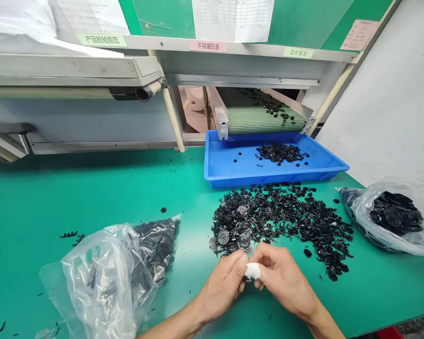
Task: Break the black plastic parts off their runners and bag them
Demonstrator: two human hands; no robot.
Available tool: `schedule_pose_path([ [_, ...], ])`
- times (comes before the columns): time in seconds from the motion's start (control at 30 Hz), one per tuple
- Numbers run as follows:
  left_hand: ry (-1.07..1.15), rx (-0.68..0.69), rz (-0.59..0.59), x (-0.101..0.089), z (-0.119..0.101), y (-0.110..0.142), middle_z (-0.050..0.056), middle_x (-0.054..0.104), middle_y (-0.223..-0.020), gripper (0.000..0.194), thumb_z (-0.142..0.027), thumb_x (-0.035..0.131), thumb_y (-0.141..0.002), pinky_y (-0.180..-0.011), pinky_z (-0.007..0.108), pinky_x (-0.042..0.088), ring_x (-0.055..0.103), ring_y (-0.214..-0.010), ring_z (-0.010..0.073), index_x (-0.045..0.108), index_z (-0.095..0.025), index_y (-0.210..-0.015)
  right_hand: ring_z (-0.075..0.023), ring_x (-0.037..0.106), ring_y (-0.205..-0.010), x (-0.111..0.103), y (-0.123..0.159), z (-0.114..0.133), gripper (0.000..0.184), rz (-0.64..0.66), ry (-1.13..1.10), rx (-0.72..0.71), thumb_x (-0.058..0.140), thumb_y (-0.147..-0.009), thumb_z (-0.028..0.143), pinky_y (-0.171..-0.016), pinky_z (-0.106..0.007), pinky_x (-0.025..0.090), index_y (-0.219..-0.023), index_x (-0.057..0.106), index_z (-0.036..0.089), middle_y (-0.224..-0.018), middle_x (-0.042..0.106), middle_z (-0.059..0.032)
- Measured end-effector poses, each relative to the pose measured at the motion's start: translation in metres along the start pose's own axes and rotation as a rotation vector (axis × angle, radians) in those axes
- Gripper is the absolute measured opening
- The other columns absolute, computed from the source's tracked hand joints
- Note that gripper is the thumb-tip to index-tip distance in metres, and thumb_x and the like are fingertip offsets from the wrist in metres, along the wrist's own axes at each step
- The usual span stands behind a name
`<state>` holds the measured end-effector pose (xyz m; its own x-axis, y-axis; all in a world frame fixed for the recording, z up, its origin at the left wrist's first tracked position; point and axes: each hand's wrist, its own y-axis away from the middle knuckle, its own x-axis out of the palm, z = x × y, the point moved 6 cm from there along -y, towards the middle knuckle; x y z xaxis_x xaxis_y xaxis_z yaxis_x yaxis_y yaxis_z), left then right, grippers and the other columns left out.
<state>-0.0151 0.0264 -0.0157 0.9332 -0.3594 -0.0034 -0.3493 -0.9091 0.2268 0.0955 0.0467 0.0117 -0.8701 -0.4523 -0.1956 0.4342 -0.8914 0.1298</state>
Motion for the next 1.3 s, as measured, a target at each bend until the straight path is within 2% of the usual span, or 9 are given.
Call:
schedule_pose_path([
  [0.1, 0.156, -0.027, -0.093, -0.001, 0.002, -0.001, -0.008, 0.038, -0.050, 0.043, -0.061, 0.040, -0.089, -0.040, 0.021, 0.022, 0.028, -0.042, 0.0082, 0.039, -0.023, -0.069, -0.0129, 0.059, -0.057, -0.005, -0.009, -0.002, 0.015, -0.030, 0.028, -0.032, 0.049, -0.089, 0.026, -0.054, -0.023, 0.048, -0.077, 0.054, 0.018, -0.063, 0.060, 0.0011],
  [0.27, 0.329, 0.066, -0.279, -0.029, -0.005, 0.003, -0.007, 0.043, -0.049, 0.043, -0.055, 0.051, -0.088, -0.039, 0.018, 0.020, 0.029, -0.039, 0.0040, 0.046, -0.018, -0.066, -0.0187, 0.061, -0.089, -0.011, -0.024, 0.021, 0.024, -0.212, 0.554, -0.300, 0.038, -0.089, 0.009, -0.079, -0.032, 0.050, -0.094, 0.059, 0.019, -0.101, 0.062, -0.0078],
  [0.43, 0.662, 0.165, -0.419, -0.069, -0.018, 0.004, -0.008, 0.047, -0.049, 0.025, -0.040, 0.063, -0.085, -0.036, 0.014, 0.019, 0.024, -0.035, 0.0010, 0.063, -0.015, -0.087, -0.0190, 0.058, -0.083, 0.028, -0.044, 0.040, 0.040, 0.011, 0.960, -0.384, 0.041, -0.086, 0.002, -0.066, -0.028, 0.049, -0.113, 0.059, 0.024, -0.101, 0.058, -0.0070],
  [0.53, 0.806, 0.148, -0.432, -0.076, -0.016, 0.000, -0.009, 0.045, -0.050, 0.024, -0.032, 0.069, -0.080, -0.032, 0.012, 0.018, 0.025, -0.035, 0.0008, 0.064, -0.015, -0.096, -0.0184, 0.056, -0.078, 0.039, -0.054, 0.042, 0.032, 0.071, 1.110, -0.353, 0.044, -0.084, 0.002, -0.056, -0.024, 0.043, -0.102, 0.061, 0.023, -0.095, 0.057, -0.0062],
  [0.67, 0.911, 0.055, -0.375, -0.069, -0.010, -0.004, -0.006, 0.051, -0.057, 0.021, -0.034, 0.069, -0.079, -0.030, 0.010, 0.021, 0.031, -0.035, 0.0005, 0.063, -0.016, -0.087, -0.0158, 0.054, -0.076, 0.025, -0.057, 0.040, 0.025, 0.005, 1.006, -0.389, 0.046, -0.082, 0.001, -0.062, -0.024, 0.042, -0.090, 0.058, 0.020, -0.091, 0.056, -0.0036],
  [0.83, 0.865, -0.005, -0.338, -0.057, -0.011, -0.005, -0.003, 0.056, -0.063, 0.025, -0.041, 0.067, -0.081, -0.031, 0.011, 0.030, 0.044, -0.041, 0.0036, 0.060, -0.018, -0.082, -0.0131, 0.055, -0.070, -0.007, -0.045, 0.040, 0.019, -0.191, 0.558, -0.401, 0.048, -0.082, 0.004, -0.064, -0.024, 0.042, -0.084, 0.058, 0.020, -0.082, 0.060, -0.0001],
  [0.97, 0.844, -0.073, -0.300, -0.043, -0.007, -0.006, -0.001, 0.059, -0.063, 0.030, -0.046, 0.066, -0.082, -0.032, 0.011, 0.034, 0.049, -0.045, 0.0058, 0.060, -0.016, -0.080, -0.0114, 0.057, -0.066, -0.002, -0.036, 0.049, 0.019, -0.166, 0.318, -0.347, 0.051, -0.081, 0.005, -0.062, -0.021, 0.044, -0.087, 0.060, 0.020, -0.075, 0.062, 0.0029],
  [1.1, 0.923, -0.139, -0.235, -0.034, -0.002, -0.006, -0.004, 0.051, -0.052, 0.033, -0.047, 0.066, -0.081, -0.028, 0.009, 0.027, 0.040, -0.038, 0.0035, 0.060, -0.015, -0.076, -0.0139, 0.058, -0.082, 0.009, -0.023, 0.059, 0.028, -0.091, 0.434, -0.459, 0.043, -0.085, 0.003, -0.075, -0.025, 0.045, -0.094, 0.063, 0.021, -0.092, 0.063, -0.0017],
  [1.3, 0.998, -0.031, -0.223, -0.043, -0.004, -0.006, -0.002, 0.056, -0.077, 0.016, -0.024, 0.074, -0.077, -0.029, 0.006, 0.028, 0.038, -0.043, -0.0010, 0.063, -0.013, -0.082, -0.0142, 0.056, -0.070, -0.001, -0.006, 0.017, 0.028, -0.064, 0.782, -0.198, 0.044, -0.086, 0.005, -0.061, -0.025, 0.040, -0.096, 0.063, 0.022, -0.088, 0.058, -0.0019],
])
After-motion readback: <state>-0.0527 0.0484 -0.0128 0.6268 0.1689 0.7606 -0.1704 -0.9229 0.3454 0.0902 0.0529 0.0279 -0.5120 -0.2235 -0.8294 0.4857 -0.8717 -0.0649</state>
